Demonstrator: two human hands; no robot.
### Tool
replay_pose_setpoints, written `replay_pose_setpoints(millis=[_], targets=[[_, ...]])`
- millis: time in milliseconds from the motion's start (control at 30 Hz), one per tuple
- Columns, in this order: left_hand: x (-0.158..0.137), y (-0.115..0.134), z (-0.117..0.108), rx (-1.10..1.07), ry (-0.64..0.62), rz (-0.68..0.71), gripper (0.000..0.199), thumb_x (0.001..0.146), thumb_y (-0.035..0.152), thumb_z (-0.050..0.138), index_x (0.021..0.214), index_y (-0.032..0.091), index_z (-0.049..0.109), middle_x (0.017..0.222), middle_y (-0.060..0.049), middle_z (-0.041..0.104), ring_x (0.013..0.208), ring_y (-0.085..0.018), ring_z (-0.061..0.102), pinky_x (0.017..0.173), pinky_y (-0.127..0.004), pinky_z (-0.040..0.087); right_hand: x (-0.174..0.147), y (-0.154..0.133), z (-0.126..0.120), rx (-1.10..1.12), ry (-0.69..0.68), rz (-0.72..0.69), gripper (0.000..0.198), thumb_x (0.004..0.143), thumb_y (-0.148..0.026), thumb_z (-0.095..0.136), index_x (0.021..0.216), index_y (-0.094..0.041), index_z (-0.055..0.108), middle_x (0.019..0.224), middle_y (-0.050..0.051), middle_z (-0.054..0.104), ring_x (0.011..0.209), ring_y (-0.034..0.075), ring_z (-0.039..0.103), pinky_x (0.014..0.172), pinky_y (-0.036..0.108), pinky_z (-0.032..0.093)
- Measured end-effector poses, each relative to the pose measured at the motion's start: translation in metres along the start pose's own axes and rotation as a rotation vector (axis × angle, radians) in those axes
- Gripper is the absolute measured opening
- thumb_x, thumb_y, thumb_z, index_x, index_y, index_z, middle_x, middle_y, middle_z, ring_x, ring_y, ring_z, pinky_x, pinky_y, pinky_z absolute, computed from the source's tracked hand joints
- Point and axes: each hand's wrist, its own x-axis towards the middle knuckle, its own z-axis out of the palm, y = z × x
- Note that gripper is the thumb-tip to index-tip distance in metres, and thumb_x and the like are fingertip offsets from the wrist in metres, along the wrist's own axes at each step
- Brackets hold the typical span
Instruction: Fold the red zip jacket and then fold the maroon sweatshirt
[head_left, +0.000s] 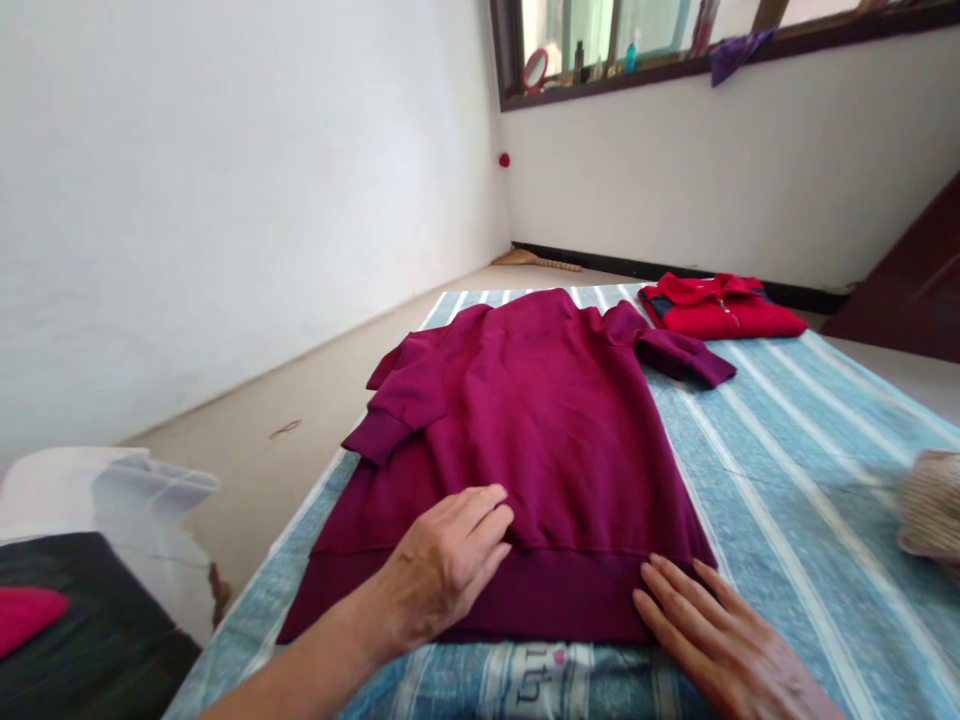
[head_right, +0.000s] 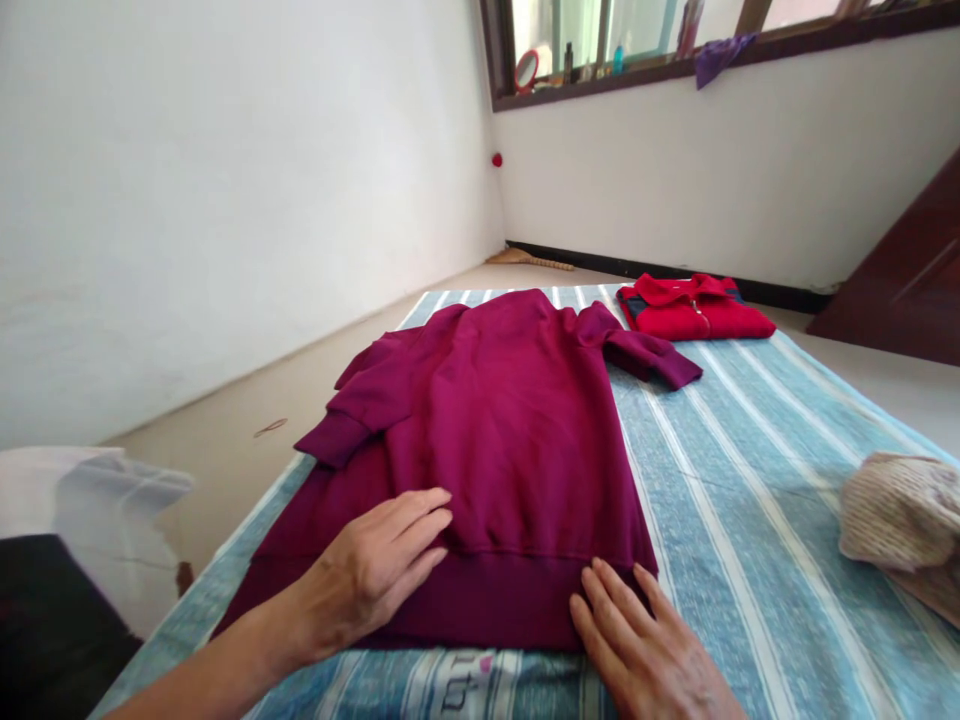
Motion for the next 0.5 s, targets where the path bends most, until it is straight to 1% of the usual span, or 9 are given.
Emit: replay_pose_setpoints(millis=[33,67,133,233,333,400,433,500], targets=[[0.003,0.002,0.009,0.011,0.029,0.02,0.027,0.09,0.021,0.046,0.114,0.014,0.056,0.124,-0.012,0.058,0.117,-0.021,0.053,0.099,-0.035,0.046,0.001,0.0,-0.001,0.002,0.007,0.0,0.049,0.093,-0.023,0.037,0.141,-0.019,0.04,0.123,0.005,0.063,0.112,0.02,0.058,0.087,0.032,0.05],[0.003,0.003,0.019,0.024,0.029,0.032,0.034,0.089,0.022,0.05,0.121,0.013,0.053,0.132,-0.014,0.053,0.125,-0.023,0.047,0.102,-0.039,0.044,0.002,0.0,-0.001,-0.003,0.006,-0.005,0.047,0.093,-0.024,0.037,0.14,-0.018,0.042,0.123,0.005,0.064,0.112,0.02,0.058,0.087,0.032,0.05],[0.0,0.004,0.037,0.046,-0.017,0.047,0.049,0.085,0.024,0.055,0.132,0.014,0.045,0.143,-0.014,0.044,0.135,-0.026,0.035,0.105,-0.043,0.041,0.005,0.002,-0.001,-0.044,0.011,-0.03,0.042,0.095,-0.028,0.037,0.134,-0.018,0.049,0.12,0.004,0.065,0.11,0.02,0.059,0.085,0.031,0.049],[-0.008,0.002,0.055,0.081,-0.081,0.041,0.065,0.083,0.022,0.055,0.143,0.019,0.031,0.149,-0.01,0.036,0.138,-0.024,0.03,0.106,-0.043,0.039,0.01,0.005,0.004,-0.142,0.063,-0.07,0.038,0.097,-0.028,0.031,0.121,-0.019,0.06,0.113,0.003,0.069,0.102,0.018,0.063,0.085,0.029,0.048],[-0.011,0.0,0.059,0.111,-0.078,0.05,0.069,0.082,0.019,0.053,0.146,0.022,0.026,0.15,-0.007,0.035,0.137,-0.022,0.032,0.107,-0.041,0.038,0.012,0.007,0.009,-0.165,0.08,-0.07,0.033,0.097,-0.025,0.035,0.117,-0.022,0.06,0.11,0.001,0.069,0.1,0.016,0.063,0.088,0.027,0.045],[-0.01,-0.001,0.056,0.139,-0.049,0.064,0.067,0.082,0.02,0.053,0.145,0.022,0.028,0.148,-0.006,0.039,0.135,-0.021,0.037,0.106,-0.039,0.04,0.014,0.008,0.01,-0.097,0.066,-0.051,0.027,0.096,-0.025,0.04,0.115,-0.025,0.06,0.108,0.0,0.07,0.099,0.015,0.064,0.085,0.023,0.046],[-0.009,-0.002,0.054,0.16,-0.032,0.07,0.066,0.082,0.02,0.053,0.144,0.023,0.03,0.147,-0.005,0.041,0.133,-0.021,0.039,0.105,-0.038,0.04,0.016,0.01,0.009,-0.019,0.051,-0.034,0.025,0.096,-0.027,0.041,0.112,-0.025,0.06,0.106,0.0,0.07,0.097,0.014,0.064,0.082,0.022,0.047],[-0.007,-0.002,0.05,0.21,-0.001,0.094,0.065,0.081,0.022,0.054,0.142,0.022,0.034,0.144,-0.005,0.045,0.131,-0.021,0.042,0.104,-0.036,0.042,0.025,0.02,0.005,0.234,0.02,0.053,0.024,0.096,-0.033,0.042,0.105,-0.024,0.061,0.101,0.002,0.07,0.09,0.014,0.065,0.075,0.02,0.049]])
